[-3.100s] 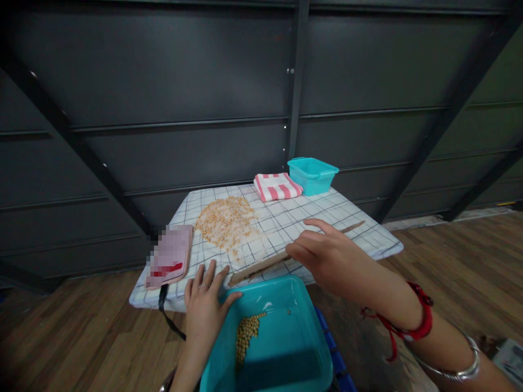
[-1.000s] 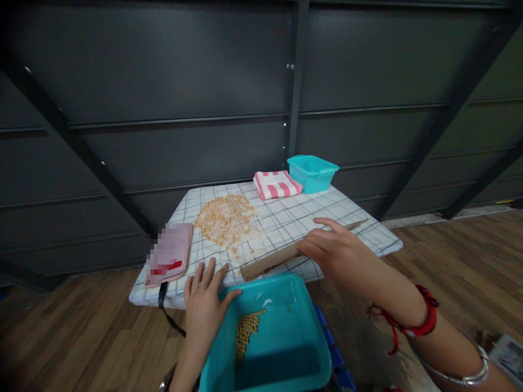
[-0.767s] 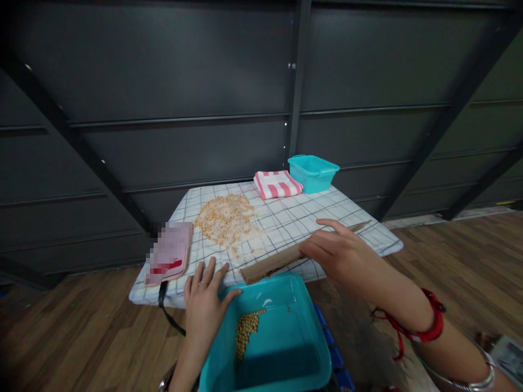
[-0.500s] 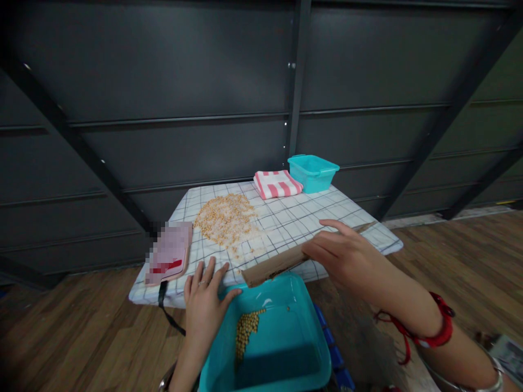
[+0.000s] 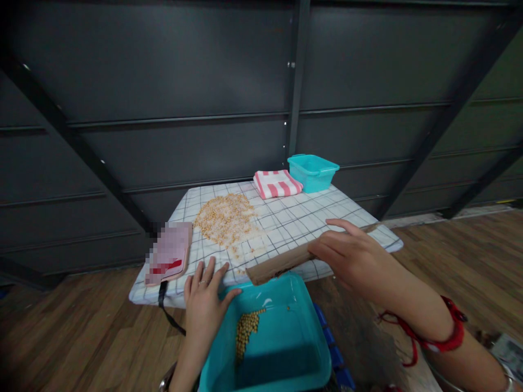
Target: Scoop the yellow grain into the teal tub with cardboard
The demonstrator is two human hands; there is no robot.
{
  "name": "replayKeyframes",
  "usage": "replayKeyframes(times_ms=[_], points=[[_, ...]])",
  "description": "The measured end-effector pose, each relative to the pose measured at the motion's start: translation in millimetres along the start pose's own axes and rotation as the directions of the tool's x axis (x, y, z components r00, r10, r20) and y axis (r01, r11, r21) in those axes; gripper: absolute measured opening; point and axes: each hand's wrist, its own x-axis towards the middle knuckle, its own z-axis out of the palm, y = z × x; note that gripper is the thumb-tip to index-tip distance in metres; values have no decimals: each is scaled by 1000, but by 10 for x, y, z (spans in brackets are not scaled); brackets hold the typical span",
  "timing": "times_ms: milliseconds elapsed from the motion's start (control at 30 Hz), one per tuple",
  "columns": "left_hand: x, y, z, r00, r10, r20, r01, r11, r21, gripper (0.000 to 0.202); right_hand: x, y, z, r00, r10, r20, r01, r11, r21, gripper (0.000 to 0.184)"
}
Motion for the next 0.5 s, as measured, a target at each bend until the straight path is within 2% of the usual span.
replayKeyframes(times_ms=[200,400,500], points=[[-2,9,-6,1000,5,4,-5,1000,16,47,-25,22,-22,999,-44,1,44,998,-41,30],[-18,-5,27,1000,6,0,-6,1000,16,47,-30,59,47,999,43,-1,-43,991,-124,35],[-9,-7,19,1000,6,-1,-6,1000,2,47,-24,29,70,998,52,-22,-53,995,-82,34]])
